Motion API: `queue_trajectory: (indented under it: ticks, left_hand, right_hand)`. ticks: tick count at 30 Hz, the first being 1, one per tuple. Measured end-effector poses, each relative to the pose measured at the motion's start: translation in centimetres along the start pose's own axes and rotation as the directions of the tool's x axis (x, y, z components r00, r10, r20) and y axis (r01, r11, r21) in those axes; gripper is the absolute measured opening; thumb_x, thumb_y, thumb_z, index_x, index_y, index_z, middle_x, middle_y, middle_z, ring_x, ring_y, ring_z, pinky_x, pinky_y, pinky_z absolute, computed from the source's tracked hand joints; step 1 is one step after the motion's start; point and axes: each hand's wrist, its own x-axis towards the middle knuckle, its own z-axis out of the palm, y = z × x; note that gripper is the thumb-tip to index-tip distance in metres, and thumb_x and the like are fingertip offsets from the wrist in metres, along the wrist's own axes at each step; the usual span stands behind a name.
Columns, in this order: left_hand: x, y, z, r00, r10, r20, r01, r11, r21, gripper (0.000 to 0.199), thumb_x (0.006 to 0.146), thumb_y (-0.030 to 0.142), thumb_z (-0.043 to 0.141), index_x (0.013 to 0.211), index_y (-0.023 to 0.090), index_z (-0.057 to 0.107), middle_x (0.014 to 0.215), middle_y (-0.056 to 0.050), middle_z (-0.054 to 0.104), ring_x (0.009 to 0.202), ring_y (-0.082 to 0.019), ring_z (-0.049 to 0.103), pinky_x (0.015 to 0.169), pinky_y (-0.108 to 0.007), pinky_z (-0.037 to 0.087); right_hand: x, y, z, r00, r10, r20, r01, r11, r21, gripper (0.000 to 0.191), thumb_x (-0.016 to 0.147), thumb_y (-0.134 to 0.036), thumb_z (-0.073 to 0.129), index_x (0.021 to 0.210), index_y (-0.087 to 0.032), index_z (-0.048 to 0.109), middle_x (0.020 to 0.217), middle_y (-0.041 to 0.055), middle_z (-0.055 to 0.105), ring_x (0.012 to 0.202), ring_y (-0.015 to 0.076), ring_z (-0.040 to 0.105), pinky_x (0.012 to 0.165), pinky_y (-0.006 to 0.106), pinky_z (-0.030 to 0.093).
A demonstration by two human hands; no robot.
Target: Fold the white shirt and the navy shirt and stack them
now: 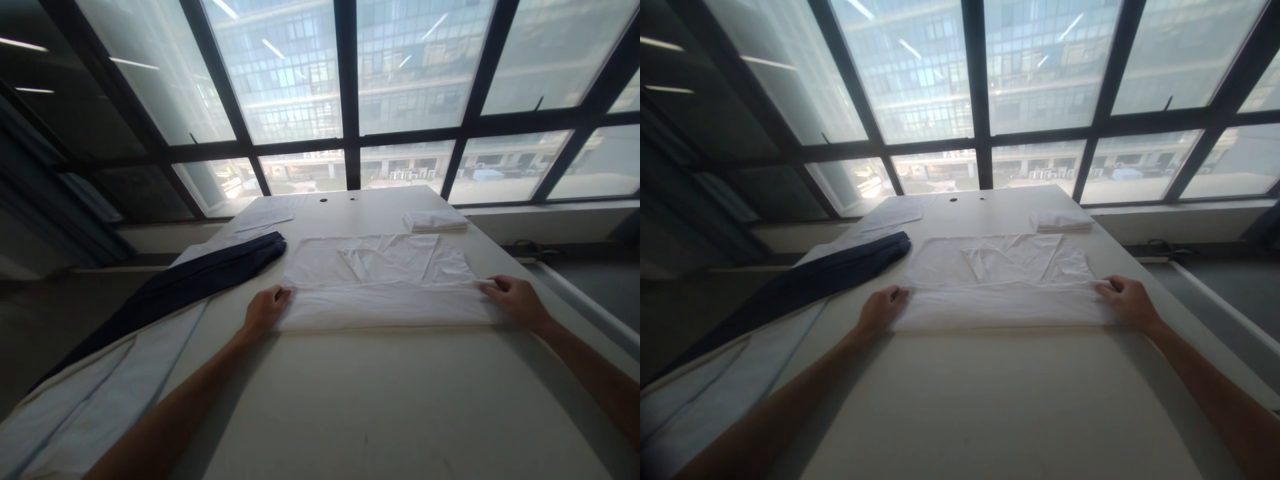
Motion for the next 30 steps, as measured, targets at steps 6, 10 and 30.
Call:
queue_trajectory:
  ticks: [6,10,30]
  left_hand:
    - [-0.5,0.4,0.0,0.998,-0.060,0.008,0.058,0.988,0.145,0.045,0.100,0.053,0.038,0.087,0.022,0.068,0.086,-0.009,0.073,0.080,-0.026,0.067,0.063,-0.029,0.038]
    - [-0.5,0.6,0.0,0.998,-0.064,0.025,0.057,0.977,0.205,0.044,0.103,0.050,0.033,0.097,0.022,0.066,0.096,-0.009,0.074,0.084,-0.026,0.068,0.065,-0.030,0.040]
    - [0.2,5.1,-1.0,0.962,0.244,-0.119,-0.224,0.961,0.160,0.038,0.101,0.037,0.042,0.127,0.015,0.058,0.123,-0.016,0.065,0.116,-0.030,0.061,0.098,-0.041,0.048]
  right_hand:
    - [0.3,0.1,0.8,0.997,0.010,-0.080,-0.011,1.000,-0.015,0.041,0.075,-0.059,0.065,0.077,-0.019,0.071,0.072,0.0091,0.072,0.069,0.0278,0.064,0.062,0.035,0.044]
    - [0.3,-0.4,1.2,0.996,-0.009,-0.093,0.005,0.999,-0.038,0.041,0.077,-0.060,0.062,0.074,-0.019,0.067,0.070,0.0086,0.069,0.067,0.0255,0.061,0.062,0.034,0.041]
    - [0.3,0.5,2.6,0.993,-0.059,-0.102,0.004,0.881,-0.474,0.036,0.088,-0.049,0.054,0.092,-0.016,0.067,0.089,0.0149,0.069,0.081,0.0292,0.065,0.067,0.036,0.046]
